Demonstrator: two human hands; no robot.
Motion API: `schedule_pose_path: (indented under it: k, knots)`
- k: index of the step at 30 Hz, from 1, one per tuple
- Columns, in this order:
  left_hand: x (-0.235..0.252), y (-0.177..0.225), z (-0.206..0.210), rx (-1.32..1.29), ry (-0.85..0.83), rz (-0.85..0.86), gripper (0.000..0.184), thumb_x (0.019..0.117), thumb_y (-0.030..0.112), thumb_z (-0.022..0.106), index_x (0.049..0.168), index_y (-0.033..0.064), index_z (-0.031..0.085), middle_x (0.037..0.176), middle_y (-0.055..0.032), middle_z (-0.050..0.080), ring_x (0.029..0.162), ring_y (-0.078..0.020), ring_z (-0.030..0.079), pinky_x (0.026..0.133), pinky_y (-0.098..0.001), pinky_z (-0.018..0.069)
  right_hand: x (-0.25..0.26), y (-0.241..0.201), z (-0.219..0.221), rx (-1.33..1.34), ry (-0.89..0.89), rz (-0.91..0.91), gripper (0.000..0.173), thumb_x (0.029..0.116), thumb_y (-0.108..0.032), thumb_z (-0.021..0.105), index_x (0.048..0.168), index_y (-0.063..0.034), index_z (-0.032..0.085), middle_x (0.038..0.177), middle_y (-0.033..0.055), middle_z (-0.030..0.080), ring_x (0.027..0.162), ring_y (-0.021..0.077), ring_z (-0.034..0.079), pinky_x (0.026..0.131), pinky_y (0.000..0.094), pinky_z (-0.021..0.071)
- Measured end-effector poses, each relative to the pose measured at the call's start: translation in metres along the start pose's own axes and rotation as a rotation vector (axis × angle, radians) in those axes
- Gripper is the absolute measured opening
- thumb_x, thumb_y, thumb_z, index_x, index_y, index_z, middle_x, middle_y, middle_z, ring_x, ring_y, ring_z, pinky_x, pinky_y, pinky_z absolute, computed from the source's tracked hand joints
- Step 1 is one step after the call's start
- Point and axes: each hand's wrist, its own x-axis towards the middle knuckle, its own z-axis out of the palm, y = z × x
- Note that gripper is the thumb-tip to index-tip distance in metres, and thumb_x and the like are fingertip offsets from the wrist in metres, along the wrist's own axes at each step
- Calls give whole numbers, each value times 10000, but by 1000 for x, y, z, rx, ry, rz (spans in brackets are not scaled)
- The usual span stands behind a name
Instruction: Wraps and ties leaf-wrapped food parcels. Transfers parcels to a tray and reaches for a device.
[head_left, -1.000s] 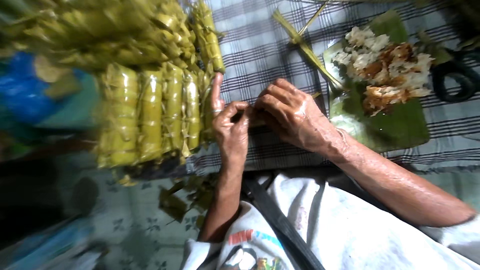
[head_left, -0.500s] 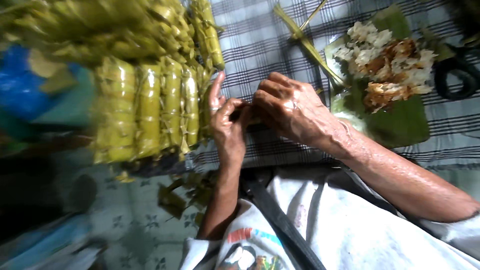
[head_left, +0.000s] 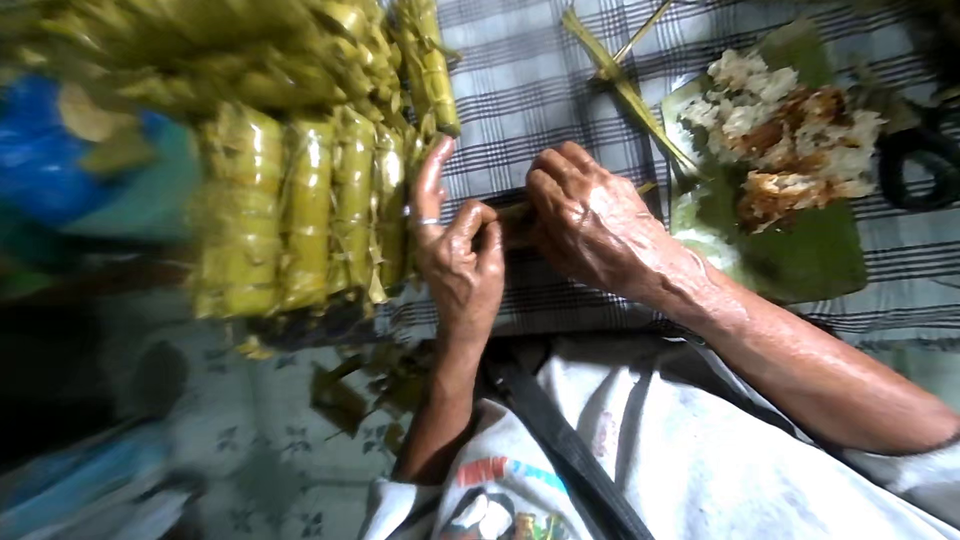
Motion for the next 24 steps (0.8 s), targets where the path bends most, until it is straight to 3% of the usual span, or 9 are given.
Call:
schedule_pose_path:
  k: [4,6,8,10,12,15,17,20,24]
  knots:
    - [1,2,2,125,9,62,153,814,-65,635,683,8,611,1504,-205,471,1476,-327,359,1197,-406,364,-2,-3,-1,-26,-8,28,144,904,-110,571,892,23,625,947,190,587,933,397,611,642,448,504]
    - [1,2,1,182,-30,69,139,824,-54,657,701,5,634,1463,-184,532,1452,-325,410,1193,-417,372,-2,-4,3,-18,-2,46,141,877,-95,574,883,32,634,932,196,603,935,403,627,641,451,511]
    - [3,1,-4,265,-108,54,135,848,1,706,725,7,652,1385,-141,611,1326,-297,549,1097,-430,464,-2,-4,1,1,3,52,133,871,-101,569,879,13,637,926,179,607,931,383,630,645,443,517]
    - [9,1,-12,320,-149,19,153,863,64,722,732,15,661,1250,-115,695,1082,-267,680,911,-445,546,-6,3,-14,35,2,64,137,921,-127,590,945,-20,673,973,155,634,950,347,641,693,434,540]
    - [15,8,-18,304,-177,-4,146,868,152,732,865,14,687,1196,-129,705,998,-280,688,848,-479,537,-13,14,-36,24,46,123,171,948,-143,632,1041,-16,699,1055,182,660,1004,372,654,772,485,561]
    - [24,18,-19,316,-345,38,454,853,258,765,1238,41,662,1234,-142,699,1096,-328,683,922,-534,537,-20,32,-55,-66,108,302,228,988,-126,626,1158,15,680,1129,254,646,1068,459,638,811,585,539]
    - [26,19,-9,384,-460,142,578,792,253,811,1310,51,652,1197,-165,705,1092,-359,676,905,-535,530,-17,44,-56,-118,76,428,244,1004,-156,623,1170,15,675,1120,272,637,1076,492,624,797,618,523]
    - [25,23,0,469,-590,222,617,778,226,843,1341,67,647,1205,-199,655,1113,-387,644,876,-528,543,-6,59,-50,-180,-10,576,309,1063,-219,534,1101,53,676,1082,288,639,1050,495,633,807,622,513]
    - [20,26,0,498,-597,252,378,759,180,849,1095,55,731,1127,-195,636,962,-360,673,704,-457,569,11,58,-45,-253,-78,715,265,1048,-154,540,1148,66,648,1163,302,635,1042,510,649,769,641,510]
